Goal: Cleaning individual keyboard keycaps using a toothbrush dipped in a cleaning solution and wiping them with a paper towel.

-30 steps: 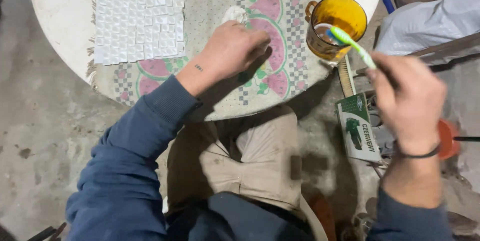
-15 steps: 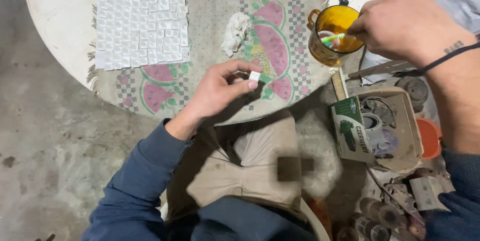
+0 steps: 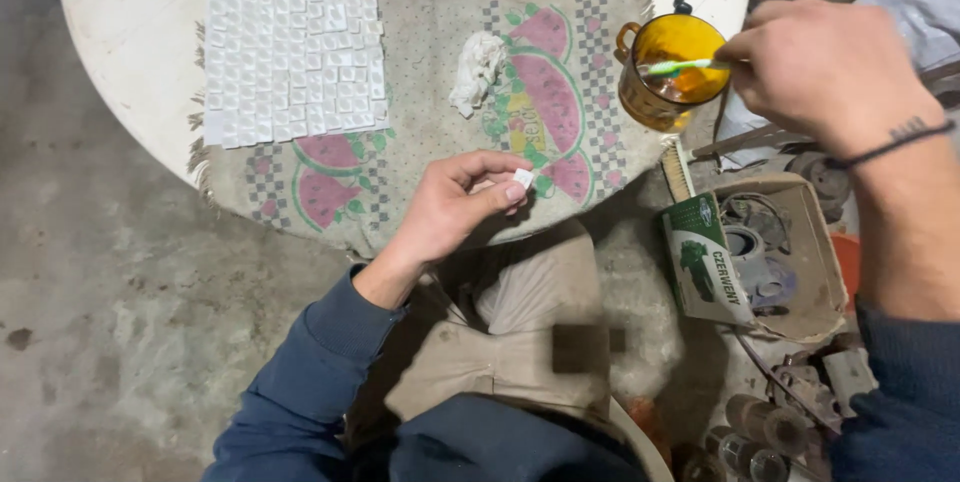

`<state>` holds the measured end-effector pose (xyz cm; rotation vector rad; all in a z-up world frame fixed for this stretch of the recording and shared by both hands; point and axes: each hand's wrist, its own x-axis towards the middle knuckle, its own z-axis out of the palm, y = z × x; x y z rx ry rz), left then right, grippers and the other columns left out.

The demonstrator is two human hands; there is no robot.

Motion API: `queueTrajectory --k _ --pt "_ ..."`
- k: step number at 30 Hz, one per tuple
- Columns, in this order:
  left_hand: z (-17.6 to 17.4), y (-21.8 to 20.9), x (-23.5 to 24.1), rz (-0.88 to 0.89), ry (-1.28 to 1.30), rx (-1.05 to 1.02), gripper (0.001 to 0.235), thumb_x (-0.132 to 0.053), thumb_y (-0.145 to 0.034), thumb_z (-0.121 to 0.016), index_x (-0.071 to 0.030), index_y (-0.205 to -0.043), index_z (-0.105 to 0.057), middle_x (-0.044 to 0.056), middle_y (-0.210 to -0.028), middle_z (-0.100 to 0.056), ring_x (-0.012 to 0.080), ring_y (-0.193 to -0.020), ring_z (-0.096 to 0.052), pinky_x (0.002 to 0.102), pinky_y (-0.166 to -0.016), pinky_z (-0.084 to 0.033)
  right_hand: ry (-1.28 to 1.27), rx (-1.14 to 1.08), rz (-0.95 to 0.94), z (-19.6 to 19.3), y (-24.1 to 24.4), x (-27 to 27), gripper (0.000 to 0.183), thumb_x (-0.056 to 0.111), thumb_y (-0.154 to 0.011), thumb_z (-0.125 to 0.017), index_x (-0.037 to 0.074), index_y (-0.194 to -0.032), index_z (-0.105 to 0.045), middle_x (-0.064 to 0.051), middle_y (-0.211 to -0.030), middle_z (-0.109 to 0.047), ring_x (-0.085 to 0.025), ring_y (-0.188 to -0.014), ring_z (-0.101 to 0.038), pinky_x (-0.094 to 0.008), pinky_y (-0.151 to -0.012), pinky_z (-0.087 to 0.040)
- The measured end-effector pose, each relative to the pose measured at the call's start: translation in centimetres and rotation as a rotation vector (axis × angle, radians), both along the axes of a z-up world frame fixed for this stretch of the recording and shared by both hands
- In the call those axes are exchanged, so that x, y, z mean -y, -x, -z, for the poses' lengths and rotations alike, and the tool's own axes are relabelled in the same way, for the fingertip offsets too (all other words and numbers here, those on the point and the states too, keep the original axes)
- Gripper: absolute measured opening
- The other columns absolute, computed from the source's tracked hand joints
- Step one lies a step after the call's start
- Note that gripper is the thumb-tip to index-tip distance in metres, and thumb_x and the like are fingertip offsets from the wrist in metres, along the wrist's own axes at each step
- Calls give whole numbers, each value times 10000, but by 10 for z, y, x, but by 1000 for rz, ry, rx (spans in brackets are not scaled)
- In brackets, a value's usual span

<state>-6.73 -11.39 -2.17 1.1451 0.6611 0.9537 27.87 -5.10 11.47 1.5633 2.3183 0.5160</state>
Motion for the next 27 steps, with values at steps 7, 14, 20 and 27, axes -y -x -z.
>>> queueTrajectory --k 7,14,20,27 --pt "2 -4 2 -48 -19 19 309 -60 -930 -775 45 -1212 -699 74 -1074 -750 100 -968 -698 258 -892 -576 -178 -945 -192 42 36 115 247 168 -1015 -713 118 -1252 -763 -77 -1090 -727 -218 -943 -690 -310 -831 -545" --pt "9 -13 21 -105 -46 42 215 -37 -935 -778 49 -1122 -720 93 -977 -761 115 -860 -701 268 -791 -579 -168 -1456 -206 112 90 142 257 -16 -879 -756 3 -1136 -747 -148 -1056 -727 -237 -934 -705 -308 -833 -561" --pt "17 -14 27 -181 -75 102 157 -18 -946 -759 52 -1081 -723 107 -946 -756 138 -823 -708 278 -753 -582 -189 -1577 -199 117 109 144 268 -42 -897 -751 -16 -1164 -739 -148 -1070 -721 -217 -933 -704 -292 -828 -557" --pt "3 -14 29 -224 -111 140 190 -13 -948 -749 55 -1124 -728 124 -957 -751 147 -822 -697 287 -765 -580 -290 -1633 -153 142 107 153 265 -57 -904 -752 -22 -1166 -733 -150 -1064 -708 -194 -890 -694 -282 -792 -554"
